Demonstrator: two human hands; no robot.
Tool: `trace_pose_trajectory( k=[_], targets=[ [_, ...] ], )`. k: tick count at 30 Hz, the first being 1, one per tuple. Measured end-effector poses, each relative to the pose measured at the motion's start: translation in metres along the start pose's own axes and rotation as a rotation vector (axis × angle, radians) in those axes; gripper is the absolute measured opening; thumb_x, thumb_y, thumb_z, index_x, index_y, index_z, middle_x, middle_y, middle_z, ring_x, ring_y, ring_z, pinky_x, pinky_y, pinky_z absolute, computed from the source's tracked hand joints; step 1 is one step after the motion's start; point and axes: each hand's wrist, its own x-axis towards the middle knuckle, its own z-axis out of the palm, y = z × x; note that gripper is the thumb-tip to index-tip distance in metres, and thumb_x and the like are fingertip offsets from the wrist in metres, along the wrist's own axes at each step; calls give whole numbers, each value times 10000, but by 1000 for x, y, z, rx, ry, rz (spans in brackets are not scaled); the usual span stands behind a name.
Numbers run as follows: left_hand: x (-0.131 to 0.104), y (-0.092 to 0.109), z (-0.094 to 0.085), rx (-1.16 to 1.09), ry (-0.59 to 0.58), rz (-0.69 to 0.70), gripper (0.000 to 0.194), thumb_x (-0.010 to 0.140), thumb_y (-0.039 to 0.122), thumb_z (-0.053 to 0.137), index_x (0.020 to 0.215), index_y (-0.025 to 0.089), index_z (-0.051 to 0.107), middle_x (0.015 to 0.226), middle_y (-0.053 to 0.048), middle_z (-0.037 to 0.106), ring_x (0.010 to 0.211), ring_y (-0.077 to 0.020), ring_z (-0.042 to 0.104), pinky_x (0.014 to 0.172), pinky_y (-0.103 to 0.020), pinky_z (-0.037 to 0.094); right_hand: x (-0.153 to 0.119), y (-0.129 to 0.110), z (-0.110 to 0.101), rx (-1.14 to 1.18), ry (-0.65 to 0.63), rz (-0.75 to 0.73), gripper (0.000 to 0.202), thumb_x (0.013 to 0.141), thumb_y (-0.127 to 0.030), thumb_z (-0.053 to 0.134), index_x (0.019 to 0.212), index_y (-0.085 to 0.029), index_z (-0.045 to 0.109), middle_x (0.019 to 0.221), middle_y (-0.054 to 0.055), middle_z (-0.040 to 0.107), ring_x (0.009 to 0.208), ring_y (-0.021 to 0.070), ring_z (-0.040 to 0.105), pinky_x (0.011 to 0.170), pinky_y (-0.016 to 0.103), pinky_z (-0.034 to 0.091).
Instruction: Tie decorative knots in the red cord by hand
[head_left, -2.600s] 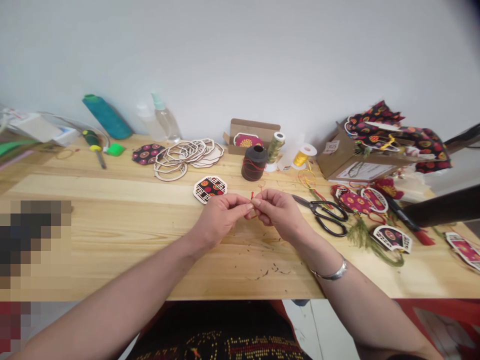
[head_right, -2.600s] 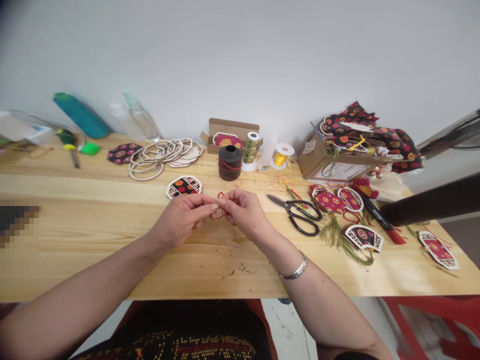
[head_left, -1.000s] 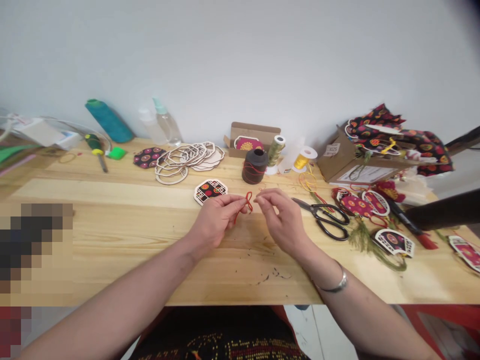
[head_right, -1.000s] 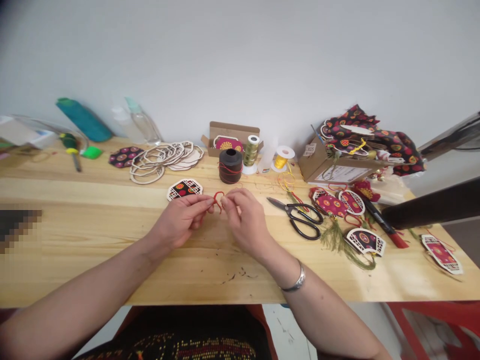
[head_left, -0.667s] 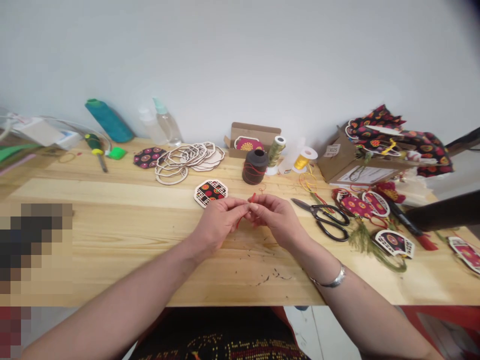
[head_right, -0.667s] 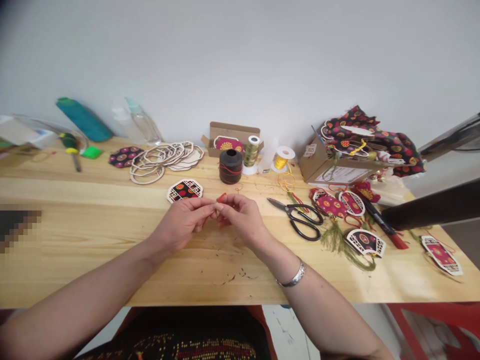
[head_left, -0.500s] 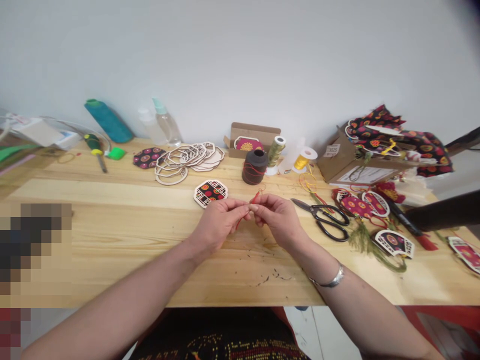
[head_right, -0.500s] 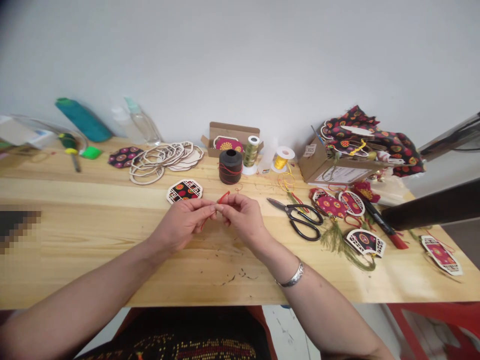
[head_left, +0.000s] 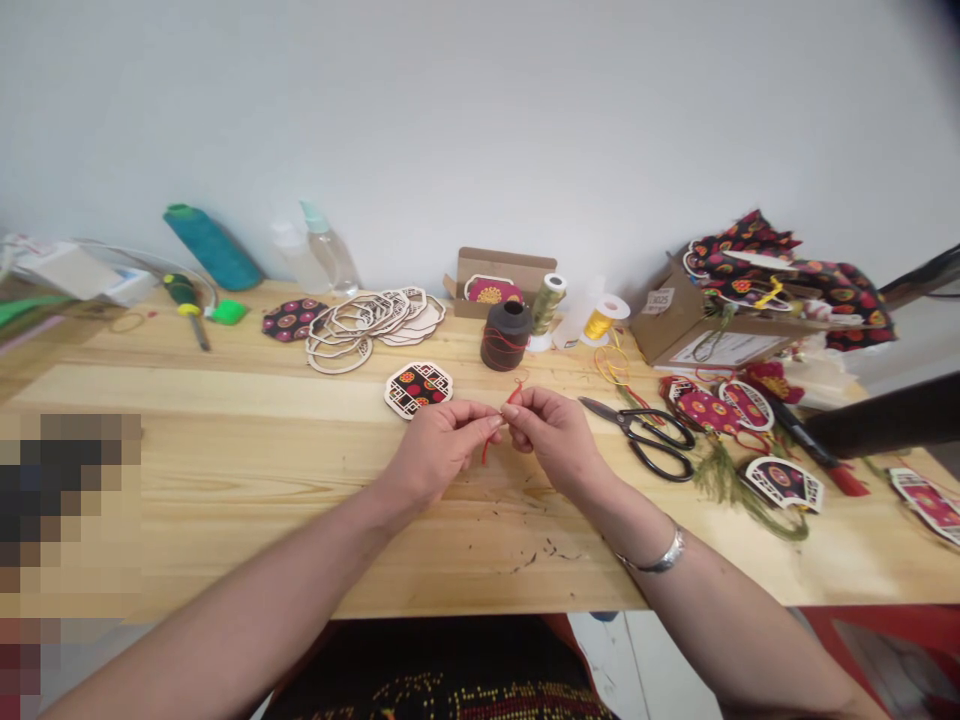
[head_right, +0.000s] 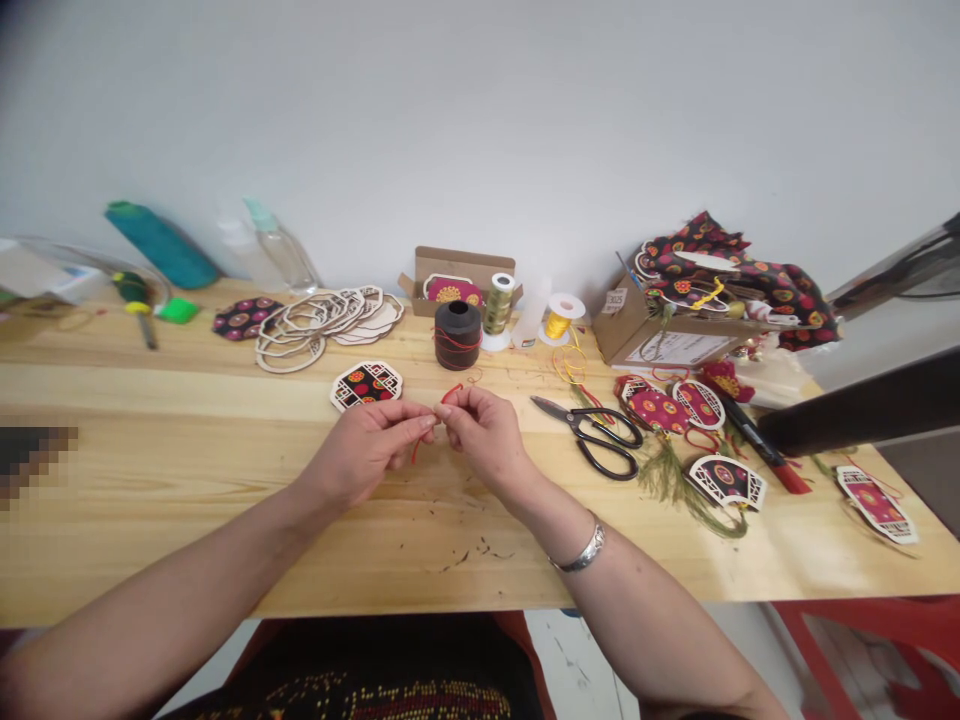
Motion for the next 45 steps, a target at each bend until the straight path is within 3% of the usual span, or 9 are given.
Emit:
trace_pose_trajectory(
  k=[5,15,20,26,29,31,34,41,45],
  targets=[
    [0,1,0,5,20,27,169,682,299,670,743,143,692,620,4,603,389,-26,325,376,-193,216,-1,-3,1,23,-55,20,213,713,-351,654,674,-159,570,487,-53,484,445,60,370,449,212,291],
    [-1,0,0,2,17,23,176,698,304,661,735,135,687,633,0,611,382,-20,323,378,-195,215,0,-2,0,-38,-25,9,251,678,-378,681,658,-171,540,473,-59,463,432,67,366,437,219,277],
    [-1,3,0,18,12,-5,213,708,321,648,796,134,701,697,-27,664,372,-15,280,375,-199,182,3,2,-4,-205,-15,-87,197,756,-343,587,680,-171,526,510,-51,464,460,71,358,452,216,286],
    [0,2,-2,19,91,30,254,690,375,678,789,144,712,557,15,589,396,-27,293,385,-185,195,5,4,-8,-377,67,-205,142,782,-302,534,709,-180,531,528,-45,467,498,95,398,502,229,331],
    [0,1,-3,42,102,66,237,689,372,683,797,163,714,837,-49,686,448,-32,400,400,-181,268,4,3,-9,-463,108,-232,151,790,-294,527,690,-181,532,550,-32,490,529,106,425,534,238,348],
    [-1,1,-3,112,92,114,204,689,352,681,755,162,715,1109,-97,646,534,-56,505,409,-184,313,4,2,-9,-481,123,-239,158,794,-288,523,677,-181,527,554,-29,494,534,107,430,540,239,350],
    [-3,1,-2,233,38,168,180,691,326,671,715,155,720,1221,-125,591,667,-123,598,411,-190,363,4,4,-9,-444,123,-227,161,792,-293,525,676,-182,523,537,-35,483,514,102,418,522,235,344],
    [-2,-4,0,401,33,229,139,728,265,634,777,176,729,708,-18,702,515,-94,542,502,-218,443,4,1,-4,-120,54,-93,171,744,-325,574,678,-180,513,490,-64,447,435,69,366,437,209,284],
    [0,-7,-1,489,38,370,114,746,220,622,766,193,731,748,-7,709,653,-120,605,621,-224,473,0,-4,0,53,7,8,212,713,-334,611,660,-178,478,468,-71,455,392,45,325,404,197,229]
  ],
)
